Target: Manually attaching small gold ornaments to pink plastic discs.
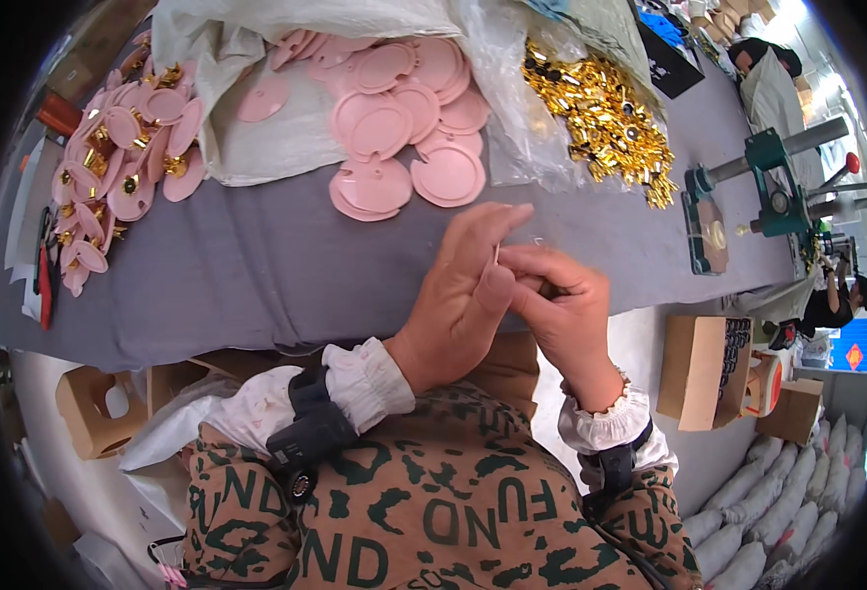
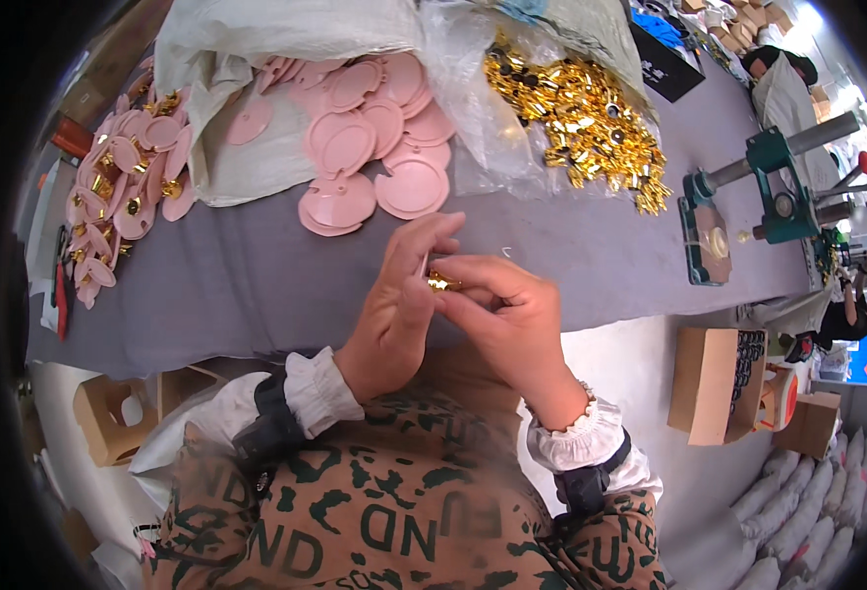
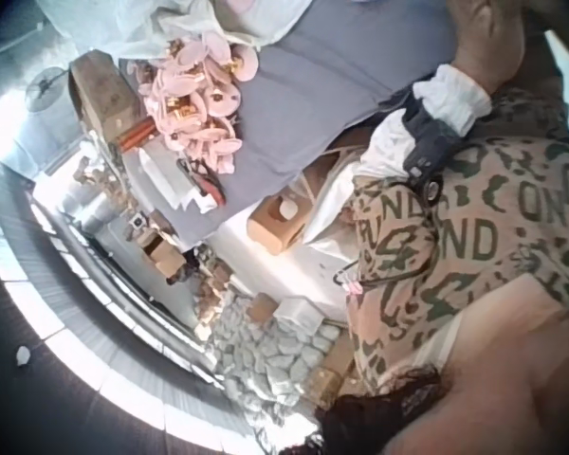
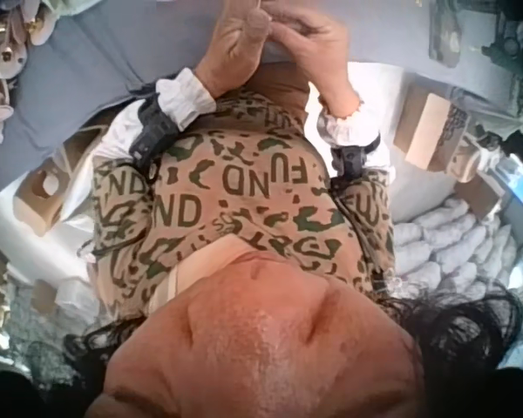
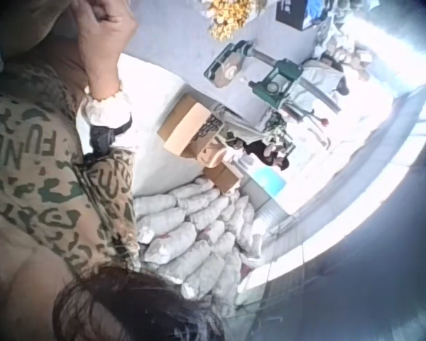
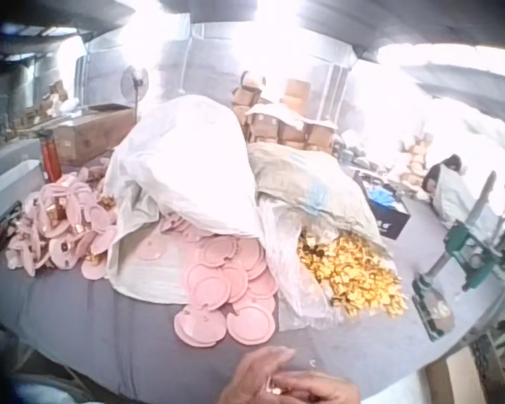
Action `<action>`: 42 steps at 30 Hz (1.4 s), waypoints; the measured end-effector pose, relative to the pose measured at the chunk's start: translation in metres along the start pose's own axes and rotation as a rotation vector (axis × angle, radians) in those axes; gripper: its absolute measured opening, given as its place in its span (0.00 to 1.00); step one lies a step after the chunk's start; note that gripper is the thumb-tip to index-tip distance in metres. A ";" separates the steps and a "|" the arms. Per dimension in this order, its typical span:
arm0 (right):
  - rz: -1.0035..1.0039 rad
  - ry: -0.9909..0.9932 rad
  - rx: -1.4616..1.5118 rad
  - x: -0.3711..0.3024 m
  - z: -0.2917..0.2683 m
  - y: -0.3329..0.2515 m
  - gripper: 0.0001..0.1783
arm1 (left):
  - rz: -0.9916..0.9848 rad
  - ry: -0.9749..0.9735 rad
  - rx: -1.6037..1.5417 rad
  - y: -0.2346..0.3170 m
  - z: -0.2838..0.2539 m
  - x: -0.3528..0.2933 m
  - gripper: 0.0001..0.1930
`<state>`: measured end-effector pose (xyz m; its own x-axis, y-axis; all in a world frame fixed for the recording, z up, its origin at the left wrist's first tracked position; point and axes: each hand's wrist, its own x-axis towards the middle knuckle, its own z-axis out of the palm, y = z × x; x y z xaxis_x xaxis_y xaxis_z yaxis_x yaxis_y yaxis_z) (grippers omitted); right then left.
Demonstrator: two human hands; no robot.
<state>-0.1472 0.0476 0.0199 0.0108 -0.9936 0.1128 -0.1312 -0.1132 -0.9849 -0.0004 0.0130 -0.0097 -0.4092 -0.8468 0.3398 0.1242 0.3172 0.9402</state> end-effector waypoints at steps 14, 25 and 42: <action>-0.532 -0.027 -0.923 0.090 0.023 0.030 0.27 | 0.288 0.694 0.971 0.094 -0.362 0.070 0.36; -0.431 0.103 -0.800 0.095 0.016 0.044 0.17 | 0.105 0.150 1.024 0.003 -0.133 0.032 0.21; 0.309 -0.026 0.472 0.056 0.036 0.031 0.21 | -0.183 0.154 0.281 -0.011 -0.091 0.005 0.28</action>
<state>-0.1149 -0.0118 -0.0094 0.0678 -0.9800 -0.1873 0.3256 0.1992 -0.9243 0.0782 -0.0338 -0.0163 -0.2581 -0.9480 0.1860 -0.2003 0.2409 0.9497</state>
